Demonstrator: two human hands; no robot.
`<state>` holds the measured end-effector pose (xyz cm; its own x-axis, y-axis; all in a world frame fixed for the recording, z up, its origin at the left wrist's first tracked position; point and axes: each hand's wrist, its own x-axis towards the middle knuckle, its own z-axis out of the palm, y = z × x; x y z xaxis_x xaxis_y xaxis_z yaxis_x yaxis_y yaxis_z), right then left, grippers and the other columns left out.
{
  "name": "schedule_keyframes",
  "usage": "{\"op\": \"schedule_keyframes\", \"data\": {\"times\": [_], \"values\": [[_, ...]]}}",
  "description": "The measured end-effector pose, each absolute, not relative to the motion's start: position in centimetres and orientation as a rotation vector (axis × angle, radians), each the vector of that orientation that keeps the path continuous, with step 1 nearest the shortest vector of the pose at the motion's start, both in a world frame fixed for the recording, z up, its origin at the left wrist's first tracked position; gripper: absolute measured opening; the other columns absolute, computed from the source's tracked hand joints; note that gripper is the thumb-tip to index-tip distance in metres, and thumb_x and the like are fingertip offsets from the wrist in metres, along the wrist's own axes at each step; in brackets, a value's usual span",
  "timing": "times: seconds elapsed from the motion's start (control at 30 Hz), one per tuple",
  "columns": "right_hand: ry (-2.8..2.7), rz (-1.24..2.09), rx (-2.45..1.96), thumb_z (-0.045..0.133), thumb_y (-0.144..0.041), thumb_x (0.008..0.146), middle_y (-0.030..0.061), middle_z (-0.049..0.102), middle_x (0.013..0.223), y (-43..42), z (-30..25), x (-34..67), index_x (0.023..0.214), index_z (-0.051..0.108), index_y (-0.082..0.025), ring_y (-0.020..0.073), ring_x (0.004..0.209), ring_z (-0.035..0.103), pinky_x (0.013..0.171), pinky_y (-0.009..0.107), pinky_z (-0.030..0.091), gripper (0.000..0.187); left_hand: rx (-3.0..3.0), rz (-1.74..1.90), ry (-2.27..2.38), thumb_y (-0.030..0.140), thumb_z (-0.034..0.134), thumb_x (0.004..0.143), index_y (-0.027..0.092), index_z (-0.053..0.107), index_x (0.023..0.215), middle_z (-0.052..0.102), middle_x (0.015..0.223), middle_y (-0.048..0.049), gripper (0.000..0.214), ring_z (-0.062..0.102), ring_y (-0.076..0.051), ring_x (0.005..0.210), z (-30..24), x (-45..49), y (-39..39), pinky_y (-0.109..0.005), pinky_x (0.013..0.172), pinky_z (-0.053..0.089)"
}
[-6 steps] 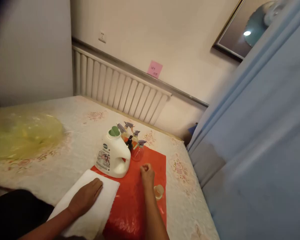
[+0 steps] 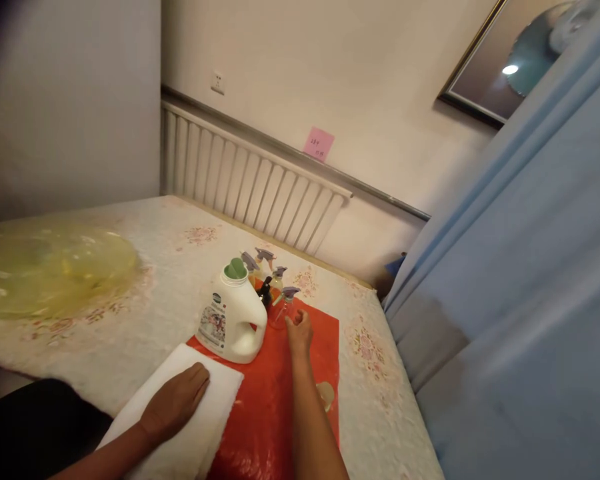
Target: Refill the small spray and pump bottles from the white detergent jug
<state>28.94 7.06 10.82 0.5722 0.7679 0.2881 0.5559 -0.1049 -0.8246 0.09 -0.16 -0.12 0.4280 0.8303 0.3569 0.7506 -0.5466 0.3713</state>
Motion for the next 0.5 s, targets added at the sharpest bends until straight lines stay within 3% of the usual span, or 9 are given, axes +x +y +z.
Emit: {"op": "schedule_keyframes", "data": {"times": [0.17,0.27,0.37,0.5], "values": [[-1.137,0.290,-1.901,0.075,-0.035,0.072,0.0171,0.067,0.121,10.8,11.3,28.8,0.123,0.061,-0.012,0.0283,0.109,0.064,0.089,0.035,0.049,0.058,2.563,0.798,1.405,0.024,0.033,0.098,0.022,0.059,0.086,0.065,0.089,-0.0064,0.029,0.062,-0.023,0.083,-0.6,0.0,-0.2,-0.038,0.080,0.052],[-1.179,0.315,-1.960,0.074,-0.034,0.081,0.0145,0.064,0.125,12.1,11.5,29.1,0.125,0.059,-0.014,0.0276,0.114,0.061,0.097,0.041,0.048,0.051,2.568,0.792,1.406,0.023,0.033,0.098,0.021,0.060,0.086,0.066,0.091,-0.0076,0.029,0.063,-0.023,0.083,-0.5,0.0,-0.2,-0.039,0.080,0.052],[-1.225,0.345,-1.996,0.063,-0.035,0.093,0.0094,0.061,0.127,12.9,11.5,29.3,0.125,0.058,-0.017,0.0239,0.109,0.062,0.092,0.045,0.053,0.037,2.555,0.786,1.412,0.023,0.033,0.099,0.021,0.060,0.087,0.066,0.092,-0.0080,0.029,0.063,-0.023,0.084,-0.6,0.1,-0.3,-0.039,0.081,0.052],[-1.278,0.386,-2.018,0.061,-0.035,0.095,0.0086,0.061,0.125,13.5,11.5,29.1,0.124,0.058,-0.018,0.0226,0.105,0.064,0.088,0.044,0.055,0.034,2.534,0.764,1.424,0.023,0.032,0.099,0.021,0.059,0.087,0.065,0.092,-0.0077,0.029,0.062,-0.023,0.085,-0.8,0.1,-0.3,-0.039,0.081,0.051]]}}
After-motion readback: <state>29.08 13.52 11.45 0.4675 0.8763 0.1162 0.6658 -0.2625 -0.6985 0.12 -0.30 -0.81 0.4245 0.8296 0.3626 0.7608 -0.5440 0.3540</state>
